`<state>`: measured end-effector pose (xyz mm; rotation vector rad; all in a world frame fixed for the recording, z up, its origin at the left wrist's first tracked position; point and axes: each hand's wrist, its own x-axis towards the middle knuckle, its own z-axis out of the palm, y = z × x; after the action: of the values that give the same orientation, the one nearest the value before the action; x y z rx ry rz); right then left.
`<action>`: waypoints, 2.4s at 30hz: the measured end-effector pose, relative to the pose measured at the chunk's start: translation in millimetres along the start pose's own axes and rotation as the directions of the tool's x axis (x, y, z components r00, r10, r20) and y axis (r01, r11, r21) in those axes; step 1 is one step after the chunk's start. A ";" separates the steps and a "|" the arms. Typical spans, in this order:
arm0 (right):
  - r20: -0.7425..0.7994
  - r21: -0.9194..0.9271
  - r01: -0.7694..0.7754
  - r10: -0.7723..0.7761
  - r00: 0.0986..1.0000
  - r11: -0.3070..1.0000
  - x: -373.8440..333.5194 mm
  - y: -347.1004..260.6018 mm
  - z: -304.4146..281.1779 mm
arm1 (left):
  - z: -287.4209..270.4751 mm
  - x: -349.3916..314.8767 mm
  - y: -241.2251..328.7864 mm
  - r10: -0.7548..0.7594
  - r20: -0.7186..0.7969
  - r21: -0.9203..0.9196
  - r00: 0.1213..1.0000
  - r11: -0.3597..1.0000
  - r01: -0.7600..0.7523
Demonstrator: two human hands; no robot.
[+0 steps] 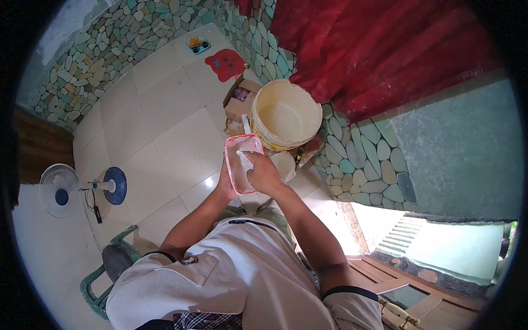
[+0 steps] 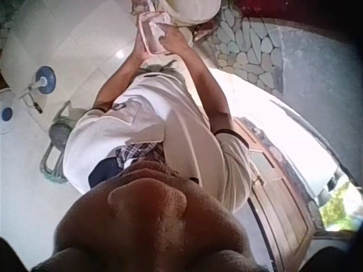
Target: Cleaning a plastic container by rinsing it in a bucket and scrubbing with a brush.
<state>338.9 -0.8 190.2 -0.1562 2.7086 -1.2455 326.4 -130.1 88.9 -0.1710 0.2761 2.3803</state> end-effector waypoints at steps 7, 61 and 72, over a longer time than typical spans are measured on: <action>0.026 -0.032 0.150 -0.149 0.989 0.988 2.4 5.9 -0.9 | 8.0 9.7 -4.0 0.032 -0.019 -0.069 0.999 0.997 -0.033; -0.047 -0.003 -0.762 0.761 0.647 0.648 23.9 456.1 182.2 | -37.7 10.4 -52.5 -0.061 -0.373 -0.239 0.926 0.971 -0.032; -0.193 -0.164 -0.618 0.590 0.784 0.769 15.2 418.8 167.2 | -47.6 7.9 -51.6 -0.124 -0.376 -0.217 0.918 0.975 0.043</action>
<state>342.5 144.0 -237.1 0.7527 2.6436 -0.7764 358.0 -99.7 33.4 -0.7438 0.2005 2.2703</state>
